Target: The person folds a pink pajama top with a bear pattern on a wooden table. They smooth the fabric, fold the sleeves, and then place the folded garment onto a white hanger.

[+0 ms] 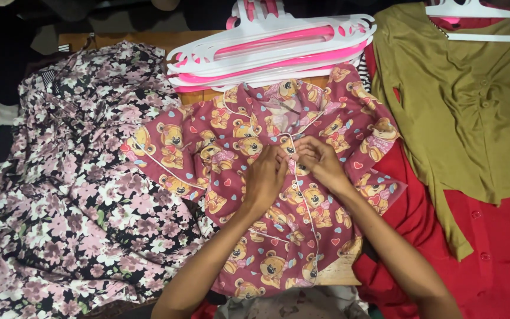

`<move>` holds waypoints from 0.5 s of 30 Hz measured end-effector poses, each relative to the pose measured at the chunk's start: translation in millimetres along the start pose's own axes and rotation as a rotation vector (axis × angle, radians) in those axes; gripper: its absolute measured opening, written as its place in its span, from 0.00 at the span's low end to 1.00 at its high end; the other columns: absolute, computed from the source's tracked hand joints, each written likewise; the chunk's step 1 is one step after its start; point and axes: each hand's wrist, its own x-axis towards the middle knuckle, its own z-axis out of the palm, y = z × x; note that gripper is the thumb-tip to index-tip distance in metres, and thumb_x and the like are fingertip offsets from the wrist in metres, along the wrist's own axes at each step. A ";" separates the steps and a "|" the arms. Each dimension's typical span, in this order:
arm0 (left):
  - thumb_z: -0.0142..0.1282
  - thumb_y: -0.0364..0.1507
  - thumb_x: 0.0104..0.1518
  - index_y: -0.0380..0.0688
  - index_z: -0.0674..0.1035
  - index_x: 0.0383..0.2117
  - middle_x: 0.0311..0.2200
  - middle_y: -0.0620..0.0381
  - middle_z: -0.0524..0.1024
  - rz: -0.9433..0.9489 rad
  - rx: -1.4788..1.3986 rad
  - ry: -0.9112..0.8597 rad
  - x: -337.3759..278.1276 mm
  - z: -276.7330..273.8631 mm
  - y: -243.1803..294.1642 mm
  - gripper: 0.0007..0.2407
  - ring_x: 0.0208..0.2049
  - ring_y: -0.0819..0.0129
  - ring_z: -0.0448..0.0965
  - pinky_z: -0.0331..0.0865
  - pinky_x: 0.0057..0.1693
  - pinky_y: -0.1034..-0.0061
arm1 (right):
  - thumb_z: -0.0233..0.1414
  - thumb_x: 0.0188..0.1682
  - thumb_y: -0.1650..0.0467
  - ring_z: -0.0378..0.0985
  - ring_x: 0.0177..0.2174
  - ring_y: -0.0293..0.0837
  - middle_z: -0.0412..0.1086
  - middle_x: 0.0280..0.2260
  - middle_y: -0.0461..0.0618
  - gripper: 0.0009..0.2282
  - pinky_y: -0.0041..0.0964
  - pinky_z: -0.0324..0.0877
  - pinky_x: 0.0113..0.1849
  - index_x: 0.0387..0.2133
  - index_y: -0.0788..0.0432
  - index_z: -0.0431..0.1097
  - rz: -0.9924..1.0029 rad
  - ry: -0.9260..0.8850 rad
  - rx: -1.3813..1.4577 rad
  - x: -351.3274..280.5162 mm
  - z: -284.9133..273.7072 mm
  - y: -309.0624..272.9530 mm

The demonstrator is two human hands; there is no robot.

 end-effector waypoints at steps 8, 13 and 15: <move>0.53 0.34 0.63 0.50 0.74 0.34 0.28 0.60 0.76 0.020 0.014 0.043 -1.3 -4.9 5.3 0.05 0.33 0.59 0.84 0.77 0.38 0.61 | 0.53 0.45 0.82 0.79 0.36 0.41 0.73 0.35 0.53 0.15 0.34 0.76 0.43 0.47 0.67 0.71 -0.007 -0.046 0.007 0.4 -0.3 -2.9; 0.54 0.31 0.62 0.49 0.73 0.32 0.26 0.60 0.75 0.074 -0.050 0.039 -0.8 -2.4 0.5 0.04 0.31 0.61 0.83 0.76 0.37 0.66 | 0.52 0.45 0.82 0.78 0.36 0.39 0.72 0.35 0.50 0.16 0.33 0.76 0.43 0.48 0.66 0.70 -0.008 -0.059 -0.005 -0.5 -1.6 -1.3; 0.54 0.29 0.61 0.47 0.73 0.31 0.25 0.60 0.74 0.105 -0.120 0.032 0.6 -1.5 -3.1 0.03 0.30 0.62 0.82 0.76 0.35 0.69 | 0.52 0.44 0.83 0.78 0.35 0.42 0.72 0.35 0.52 0.17 0.34 0.76 0.42 0.49 0.67 0.69 -0.016 -0.062 -0.021 -1.0 -2.2 -0.2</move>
